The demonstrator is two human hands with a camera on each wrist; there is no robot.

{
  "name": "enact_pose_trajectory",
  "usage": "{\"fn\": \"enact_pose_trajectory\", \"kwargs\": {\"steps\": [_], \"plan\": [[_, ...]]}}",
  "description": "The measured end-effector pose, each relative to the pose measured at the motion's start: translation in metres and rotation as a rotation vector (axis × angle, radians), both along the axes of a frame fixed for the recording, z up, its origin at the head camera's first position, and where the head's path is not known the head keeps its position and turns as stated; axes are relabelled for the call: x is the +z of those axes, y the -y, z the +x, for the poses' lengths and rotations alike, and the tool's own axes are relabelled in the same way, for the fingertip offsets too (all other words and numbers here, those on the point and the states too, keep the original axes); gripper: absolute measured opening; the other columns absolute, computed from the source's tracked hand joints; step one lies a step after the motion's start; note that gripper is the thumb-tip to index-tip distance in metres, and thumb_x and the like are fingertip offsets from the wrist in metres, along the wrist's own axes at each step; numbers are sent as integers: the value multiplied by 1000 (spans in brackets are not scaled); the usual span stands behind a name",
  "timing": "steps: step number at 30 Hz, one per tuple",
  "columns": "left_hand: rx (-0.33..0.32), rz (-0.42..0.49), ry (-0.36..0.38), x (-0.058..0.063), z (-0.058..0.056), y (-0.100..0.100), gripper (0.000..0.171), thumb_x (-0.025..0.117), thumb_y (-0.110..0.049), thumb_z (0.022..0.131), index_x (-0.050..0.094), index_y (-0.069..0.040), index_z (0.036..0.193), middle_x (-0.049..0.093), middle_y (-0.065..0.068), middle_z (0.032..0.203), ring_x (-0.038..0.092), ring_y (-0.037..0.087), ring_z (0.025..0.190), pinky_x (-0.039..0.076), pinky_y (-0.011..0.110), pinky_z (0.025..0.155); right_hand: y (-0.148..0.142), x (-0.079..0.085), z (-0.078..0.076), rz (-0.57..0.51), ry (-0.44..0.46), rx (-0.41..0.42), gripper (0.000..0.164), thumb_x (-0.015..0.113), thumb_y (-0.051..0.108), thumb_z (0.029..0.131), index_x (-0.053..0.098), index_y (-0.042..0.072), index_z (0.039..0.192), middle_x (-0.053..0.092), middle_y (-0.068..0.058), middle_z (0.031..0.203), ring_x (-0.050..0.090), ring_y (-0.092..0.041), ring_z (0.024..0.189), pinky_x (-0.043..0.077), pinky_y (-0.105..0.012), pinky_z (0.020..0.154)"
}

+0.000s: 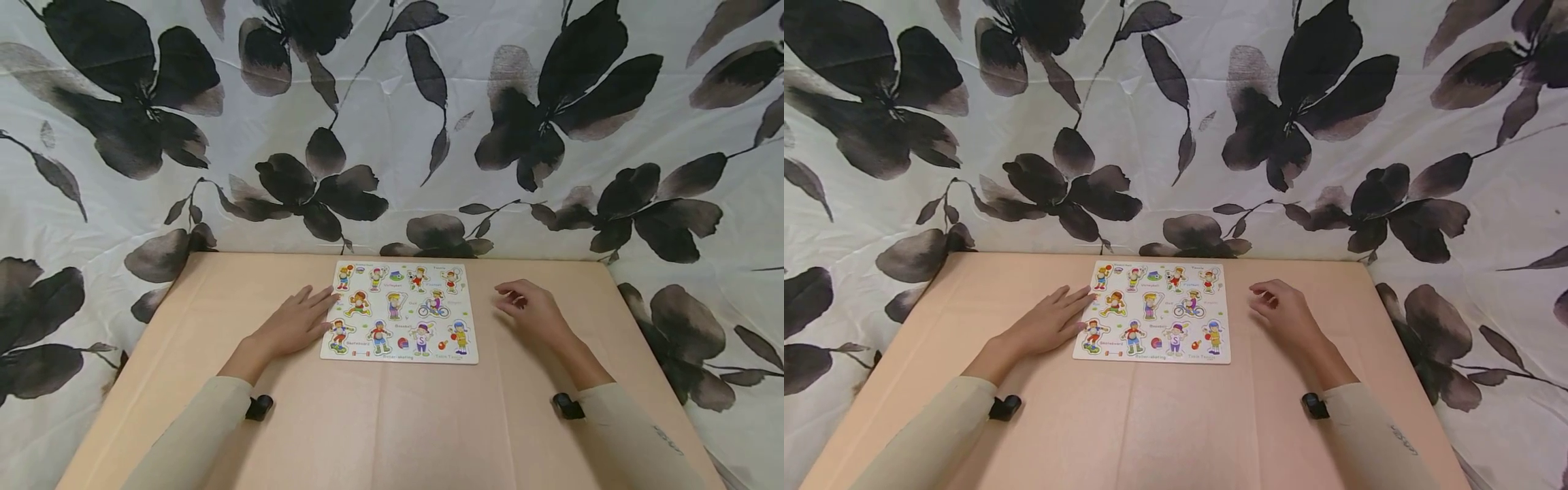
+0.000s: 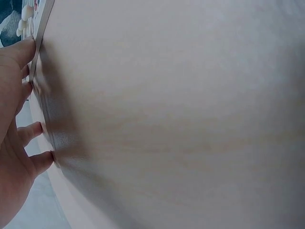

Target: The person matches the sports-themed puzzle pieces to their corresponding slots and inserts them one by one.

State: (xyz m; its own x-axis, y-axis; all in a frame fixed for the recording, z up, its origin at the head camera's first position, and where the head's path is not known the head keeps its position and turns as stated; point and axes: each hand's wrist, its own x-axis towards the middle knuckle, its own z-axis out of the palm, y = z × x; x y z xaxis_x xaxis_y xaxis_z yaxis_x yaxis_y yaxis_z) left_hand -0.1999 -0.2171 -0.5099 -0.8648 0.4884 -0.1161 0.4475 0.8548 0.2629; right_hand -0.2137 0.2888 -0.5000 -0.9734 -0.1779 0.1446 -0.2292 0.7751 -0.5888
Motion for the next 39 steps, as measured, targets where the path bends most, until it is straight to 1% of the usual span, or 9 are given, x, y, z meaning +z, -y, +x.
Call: {"fn": "enact_pose_trajectory", "kwargs": {"steps": [4, 6, 13, 18, 23, 28, 32, 36, 39], "plan": [[-3, 0, 4, -1, 1, -2, 65, 53, -44, 106, 33, -23, 164, 27, 2, 172, 22, 50, 155, 25, 71, 121, -21, -5, -1, 33, 7, -39, 35, 81, 11, 90, 72, 5, 123, 69, -14, 111, 66, -26, 91, 56, -34, 79], [-1, 0, 5, 0, 1, -2, 65, 54, -44, 106, 34, -22, 163, 27, 3, 171, 23, 50, 155, 25, 71, 120, -28, -7, -2, 43, 15, -43, 36, 81, 10, 90, 72, 3, 123, 67, -15, 109, 66, -27, 91, 56, -33, 78], [-6, -2, -4, -1, 1, -3, 64, 53, -45, 106, 34, -22, 163, 29, 3, 171, 24, 50, 154, 26, 72, 119, -40, -9, -9, 101, 43, -43, 35, 82, 10, 88, 72, -2, 120, 66, -15, 100, 65, -28, 89, 55, -35, 76], [-6, 1, -10, -2, 1, -4, 64, 54, -45, 106, 35, -22, 163, 29, 3, 171, 24, 50, 154, 26, 72, 119, -43, -9, -15, 123, 68, -32, 28, 81, 8, 89, 74, -2, 114, 67, -13, 94, 64, -26, 85, 52, -36, 74], [-8, 2, -16, -1, 0, -3, 64, 54, -44, 106, 36, -21, 163, 30, 3, 171, 24, 51, 154, 26, 73, 119, -41, -10, -20, 167, 92, -22, 20, 77, 6, 91, 75, -3, 109, 68, -14, 93, 61, -27, 84, 51, -39, 75], [-6, 2, -14, -2, -1, -3, 64, 54, -44, 106, 35, -22, 163, 29, 3, 171, 23, 50, 154, 26, 73, 119, -39, -9, -23, 183, 126, -25, 18, 74, 6, 94, 74, -4, 108, 69, -15, 94, 61, -27, 85, 52, -41, 76], [1, 0, -13, -3, -1, -2, 64, 53, -44, 106, 34, -23, 163, 28, 2, 171, 23, 50, 155, 26, 72, 119, -39, -9, -24, 190, 137, -18, 17, 73, 7, 94, 74, -4, 108, 69, -15, 94, 61, -26, 85, 52, -40, 76], [4, -2, -11, -4, -1, -1, 65, 54, -45, 106, 34, -23, 163, 28, 2, 171, 22, 49, 155, 25, 72, 120, -38, -7, -25, 200, 130, -12, 17, 73, 8, 95, 74, -3, 107, 69, -15, 94, 61, -26, 85, 51, -40, 76], [4, -4, -14, -4, -1, 0, 65, 54, -45, 106, 33, -23, 163, 27, 2, 171, 22, 49, 155, 25, 72, 120, -36, -5, -25, 202, 101, -3, 16, 74, 8, 94, 74, -2, 107, 69, -15, 94, 61, -26, 85, 51, -41, 77]]}}
